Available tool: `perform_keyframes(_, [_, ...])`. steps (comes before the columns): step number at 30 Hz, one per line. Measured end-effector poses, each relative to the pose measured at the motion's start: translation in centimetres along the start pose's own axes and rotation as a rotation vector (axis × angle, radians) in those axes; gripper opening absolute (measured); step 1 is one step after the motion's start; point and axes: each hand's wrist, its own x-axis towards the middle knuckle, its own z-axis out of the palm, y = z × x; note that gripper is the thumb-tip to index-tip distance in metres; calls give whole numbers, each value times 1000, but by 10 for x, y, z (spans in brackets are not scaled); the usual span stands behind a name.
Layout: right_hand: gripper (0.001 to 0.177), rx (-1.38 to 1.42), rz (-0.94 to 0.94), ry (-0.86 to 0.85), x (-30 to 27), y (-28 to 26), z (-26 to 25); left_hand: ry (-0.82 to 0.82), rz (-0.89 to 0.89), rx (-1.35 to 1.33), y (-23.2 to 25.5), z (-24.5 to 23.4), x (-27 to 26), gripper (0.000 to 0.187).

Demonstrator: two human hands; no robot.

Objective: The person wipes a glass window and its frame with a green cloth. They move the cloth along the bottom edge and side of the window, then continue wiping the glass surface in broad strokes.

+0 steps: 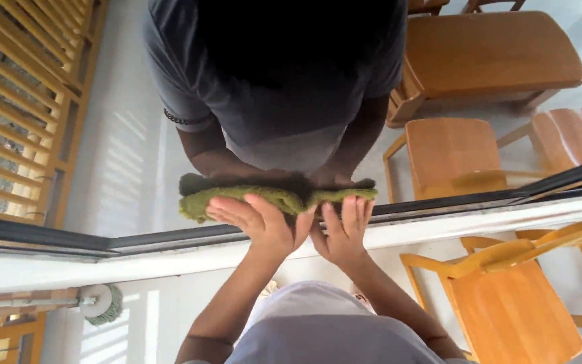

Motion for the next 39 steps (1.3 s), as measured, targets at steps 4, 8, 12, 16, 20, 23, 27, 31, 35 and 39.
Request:
perform_keyframes(4, [43, 73, 102, -26, -18, 51, -57, 17, 116, 132, 26, 62, -72, 75])
perform_keyframes(8, [35, -88, 190, 5, -31, 146, -122, 18, 195, 90, 18, 68, -98, 61])
perform_keyframes(12, [47, -253, 253, 61, 11, 210, -172, 243, 93, 80, 60, 38, 11, 57])
perform_keyframes(16, [56, -255, 463, 107, -4, 248, -178, 164, -259, 45, 129, 62, 28, 69])
perform_keyframes(20, [57, -115, 442, 79, -21, 265, -177, -197, -63, 116, 186, 138, -80, 77])
perform_keyframes(23, [58, -77, 420, 67, -30, 273, -178, -56, 165, 164, 207, 170, -100, 58])
perform_keyframes(27, [61, -133, 324, 35, -48, 299, -183, 17, 154, 108, 168, 165, -93, 62])
perform_keyframes(31, [60, -2, 307, 71, -60, 308, -189, 252, -12, 76, 176, 102, 24, 59])
perform_keyframes(35, [65, 243, 450, 143, -74, 344, -199, 228, -53, 7, 209, 108, 59, 66])
perform_keyframes(39, [54, 304, 389, 189, -90, 373, -187, 231, 105, 43, 260, 164, 7, 54])
